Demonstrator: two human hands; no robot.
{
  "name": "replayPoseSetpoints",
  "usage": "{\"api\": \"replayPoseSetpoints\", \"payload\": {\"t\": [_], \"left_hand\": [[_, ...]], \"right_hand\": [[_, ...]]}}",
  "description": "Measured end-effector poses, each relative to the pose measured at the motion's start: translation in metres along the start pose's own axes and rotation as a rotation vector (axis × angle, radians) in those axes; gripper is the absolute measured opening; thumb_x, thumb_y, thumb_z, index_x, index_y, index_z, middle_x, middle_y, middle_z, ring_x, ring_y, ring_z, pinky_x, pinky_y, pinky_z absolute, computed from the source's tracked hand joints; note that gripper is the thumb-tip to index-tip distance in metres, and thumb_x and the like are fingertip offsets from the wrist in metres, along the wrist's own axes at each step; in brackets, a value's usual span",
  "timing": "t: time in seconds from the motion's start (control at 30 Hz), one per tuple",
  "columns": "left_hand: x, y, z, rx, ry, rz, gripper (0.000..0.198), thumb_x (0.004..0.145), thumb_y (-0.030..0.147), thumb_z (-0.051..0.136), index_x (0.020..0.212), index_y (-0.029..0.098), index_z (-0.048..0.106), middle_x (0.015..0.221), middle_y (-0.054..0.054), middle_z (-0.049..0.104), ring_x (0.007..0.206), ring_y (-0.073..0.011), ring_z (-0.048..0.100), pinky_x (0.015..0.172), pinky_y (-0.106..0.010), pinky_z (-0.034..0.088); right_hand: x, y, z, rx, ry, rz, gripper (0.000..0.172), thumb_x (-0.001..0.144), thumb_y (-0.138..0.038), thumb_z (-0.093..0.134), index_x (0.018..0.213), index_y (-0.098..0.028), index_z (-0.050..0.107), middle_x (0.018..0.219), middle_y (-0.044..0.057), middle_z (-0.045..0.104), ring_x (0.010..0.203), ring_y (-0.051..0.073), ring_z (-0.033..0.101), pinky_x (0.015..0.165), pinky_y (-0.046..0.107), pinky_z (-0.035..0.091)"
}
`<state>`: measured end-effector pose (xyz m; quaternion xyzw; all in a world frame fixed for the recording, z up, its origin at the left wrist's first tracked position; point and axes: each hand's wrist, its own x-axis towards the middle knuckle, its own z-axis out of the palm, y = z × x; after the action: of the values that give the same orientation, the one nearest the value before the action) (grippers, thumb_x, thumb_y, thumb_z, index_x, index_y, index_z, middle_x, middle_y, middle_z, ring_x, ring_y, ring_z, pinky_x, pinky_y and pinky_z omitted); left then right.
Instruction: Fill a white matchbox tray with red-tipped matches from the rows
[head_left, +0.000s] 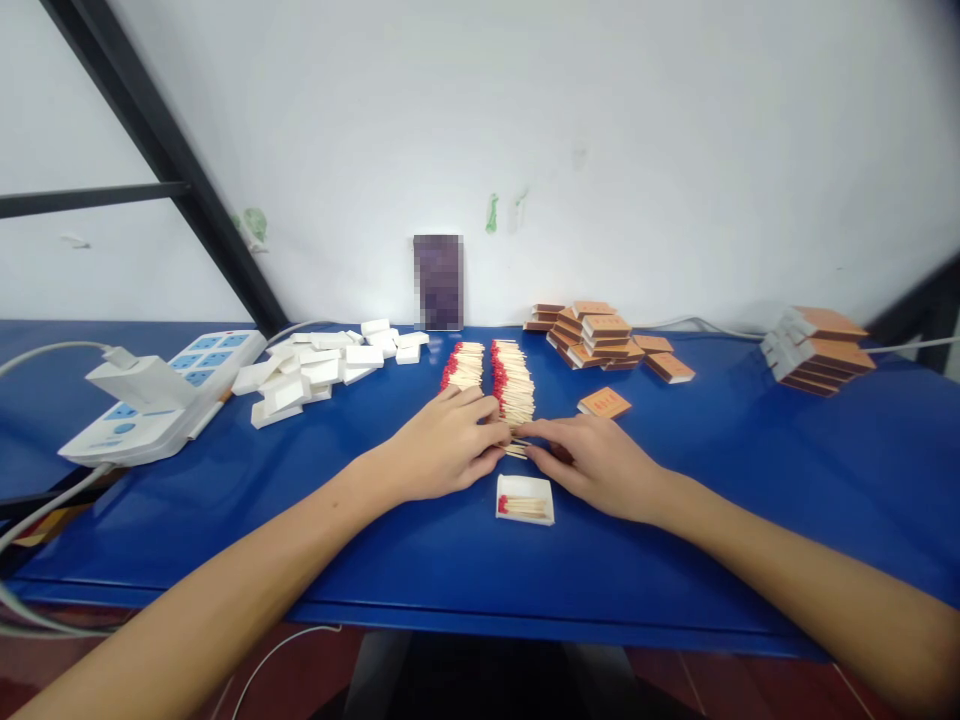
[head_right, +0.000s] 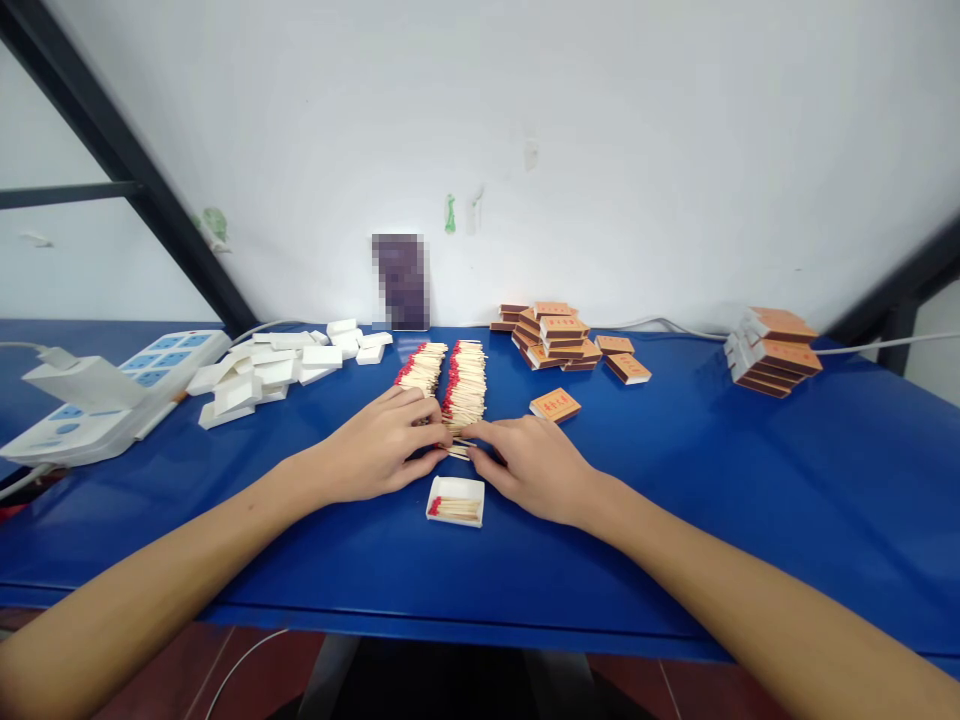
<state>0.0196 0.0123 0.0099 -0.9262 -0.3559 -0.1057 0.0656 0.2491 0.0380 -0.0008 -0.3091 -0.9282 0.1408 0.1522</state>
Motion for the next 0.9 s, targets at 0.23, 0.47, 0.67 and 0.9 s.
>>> {"api": "replayPoseSetpoints", "payload": {"t": [0.23,0.47,0.67,0.9], "left_hand": [[-0.0001,-0.0002,-0.0004,0.02,0.005,-0.01,0.018,0.098,0.026,0.05,0.095,0.018,0.066,0.095,-0.006,0.058,0.092,-0.0209,0.052,0.083,-0.034,0.039],[-0.0001,-0.0004,0.001,0.018,0.03,-0.029,0.018,0.096,0.029,0.053,0.091,0.018,0.066,0.093,-0.005,0.057,0.089,-0.0209,0.052,0.081,-0.035,0.038],[-0.0001,0.0003,0.0011,0.033,0.069,-0.038,0.017,0.093,0.028,0.055,0.099,0.018,0.067,0.092,-0.005,0.058,0.089,-0.0213,0.051,0.08,-0.035,0.037],[-0.0008,0.0006,0.0013,0.058,0.076,-0.07,0.02,0.092,0.031,0.057,0.103,0.019,0.067,0.095,-0.006,0.059,0.091,-0.0222,0.052,0.079,-0.035,0.038]], "right_hand": [[0.0,0.0009,0.0005,0.003,0.016,-0.016,0.03,0.098,-0.024,0.046,0.121,-0.022,0.065,0.087,0.003,0.073,0.063,0.013,0.06,0.061,0.025,0.035],[-0.0001,0.0029,0.0027,0.006,0.02,-0.002,0.025,0.096,-0.021,0.046,0.11,-0.019,0.067,0.083,0.002,0.071,0.063,0.013,0.059,0.063,0.025,0.035],[0.0,0.0028,0.0027,-0.021,0.027,0.009,0.026,0.096,-0.022,0.047,0.114,-0.019,0.065,0.072,0.0,0.066,0.057,0.012,0.053,0.06,0.025,0.032],[0.0001,0.0027,0.0001,0.016,-0.008,-0.027,0.026,0.097,-0.022,0.046,0.111,-0.019,0.067,0.082,0.003,0.07,0.061,0.013,0.056,0.061,0.025,0.034]]}}
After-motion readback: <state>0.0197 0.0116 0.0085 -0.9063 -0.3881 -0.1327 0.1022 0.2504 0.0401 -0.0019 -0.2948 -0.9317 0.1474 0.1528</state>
